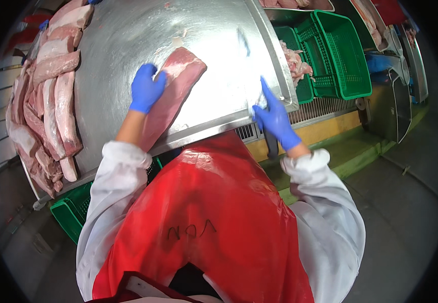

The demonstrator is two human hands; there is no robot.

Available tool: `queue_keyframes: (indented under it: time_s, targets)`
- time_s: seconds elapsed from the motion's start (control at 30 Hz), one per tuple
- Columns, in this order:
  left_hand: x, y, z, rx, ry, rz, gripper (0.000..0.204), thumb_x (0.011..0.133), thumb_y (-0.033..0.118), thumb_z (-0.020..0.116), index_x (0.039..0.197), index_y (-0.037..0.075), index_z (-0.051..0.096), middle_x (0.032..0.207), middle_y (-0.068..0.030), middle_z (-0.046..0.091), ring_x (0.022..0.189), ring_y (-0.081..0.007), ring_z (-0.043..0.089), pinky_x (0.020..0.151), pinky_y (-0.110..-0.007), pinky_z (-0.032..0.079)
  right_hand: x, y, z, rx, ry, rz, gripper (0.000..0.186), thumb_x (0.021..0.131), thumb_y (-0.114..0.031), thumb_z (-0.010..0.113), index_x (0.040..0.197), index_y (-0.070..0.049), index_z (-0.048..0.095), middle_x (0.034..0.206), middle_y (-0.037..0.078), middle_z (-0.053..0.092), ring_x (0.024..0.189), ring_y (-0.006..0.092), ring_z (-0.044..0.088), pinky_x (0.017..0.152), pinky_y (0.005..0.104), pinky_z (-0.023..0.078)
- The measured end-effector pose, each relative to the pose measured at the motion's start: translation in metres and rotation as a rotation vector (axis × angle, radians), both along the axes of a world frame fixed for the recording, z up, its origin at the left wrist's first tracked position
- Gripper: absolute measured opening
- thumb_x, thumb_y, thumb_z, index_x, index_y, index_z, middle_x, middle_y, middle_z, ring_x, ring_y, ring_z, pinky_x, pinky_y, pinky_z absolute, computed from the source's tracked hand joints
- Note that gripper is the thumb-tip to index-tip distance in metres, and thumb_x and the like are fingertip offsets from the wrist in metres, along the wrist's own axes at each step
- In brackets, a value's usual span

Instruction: The person uses a knife to trim fat and connective tissue from large slabs of raw meat on a stainless steel table. Trimmed pieces are placed into green crates while the cleaned meat is set aside on the table.

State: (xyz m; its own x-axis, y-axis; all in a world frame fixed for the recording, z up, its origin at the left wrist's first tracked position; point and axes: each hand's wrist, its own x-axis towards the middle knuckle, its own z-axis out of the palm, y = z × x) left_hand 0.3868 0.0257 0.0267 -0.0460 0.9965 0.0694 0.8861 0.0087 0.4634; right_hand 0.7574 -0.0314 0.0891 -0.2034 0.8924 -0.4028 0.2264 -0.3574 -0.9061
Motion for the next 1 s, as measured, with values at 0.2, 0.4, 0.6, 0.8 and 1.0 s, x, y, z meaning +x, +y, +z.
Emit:
queue_keyframes:
  time_s: [0.2, 0.4, 0.6, 0.8, 1.0]
  targets:
    - [0.07, 0.108, 0.006, -0.488, 0.234, 0.03, 0.045, 0.081, 0.039, 0.07, 0.104, 0.001, 0.072, 0.106, -0.0257, 0.068, 0.099, -0.037, 0.068, 0.086, -0.042, 0.055, -0.02, 0.084, -0.061, 0.133, 0.098, -0.155, 0.081, 0.09, -0.002, 0.059, 0.157, -0.023, 0.019, 0.066, 0.006, 0.06, 0.051, 0.0102, 0.057, 0.048, 0.0272, 0.05]
    - [0.035, 0.095, 0.01, -0.555, -0.044, 0.211, 0.029, 0.077, 0.025, 0.071, 0.08, -0.004, 0.071, 0.076, -0.0209, 0.069, 0.07, -0.0306, 0.069, 0.064, -0.039, 0.054, -0.094, 0.091, -0.094, 0.065, 0.09, -0.015, 0.081, 0.091, -0.007, 0.058, 0.158, -0.026, 0.017, 0.076, 0.011, 0.065, 0.059, 0.0143, 0.062, 0.055, 0.0296, 0.053]
    - [0.019, 0.079, -0.023, -0.369, -0.188, 0.254, 0.019, 0.075, 0.015, 0.07, 0.075, -0.004, 0.067, 0.066, -0.0132, 0.066, 0.053, -0.0188, 0.06, 0.051, -0.035, 0.049, -0.154, 0.146, -0.092, 0.227, 0.026, 0.329, 0.077, 0.091, -0.018, 0.056, 0.157, -0.023, 0.016, 0.078, 0.021, 0.067, 0.061, 0.026, 0.067, 0.065, 0.0387, 0.054]
    - [0.019, 0.061, -0.03, -0.295, -0.196, 0.305, 0.038, 0.081, 0.033, 0.07, 0.071, -0.003, 0.064, 0.071, -0.0237, 0.065, 0.069, -0.037, 0.065, 0.064, -0.043, 0.05, -0.086, 0.079, -0.088, 0.108, -0.068, 0.696, 0.065, 0.097, -0.028, 0.049, 0.155, -0.031, 0.02, 0.086, 0.016, 0.068, 0.065, 0.0249, 0.068, 0.063, 0.0379, 0.055]
    - [0.043, 0.065, 0.008, -0.248, -0.06, 0.255, 0.034, 0.084, 0.029, 0.067, 0.07, -0.002, 0.063, 0.069, -0.0235, 0.064, 0.064, -0.0362, 0.064, 0.061, -0.043, 0.049, -0.147, 0.142, -0.105, 0.183, 0.052, 0.587, 0.07, 0.096, -0.02, 0.051, 0.156, -0.037, 0.018, 0.079, 0.008, 0.064, 0.063, 0.0179, 0.062, 0.062, 0.0322, 0.054]
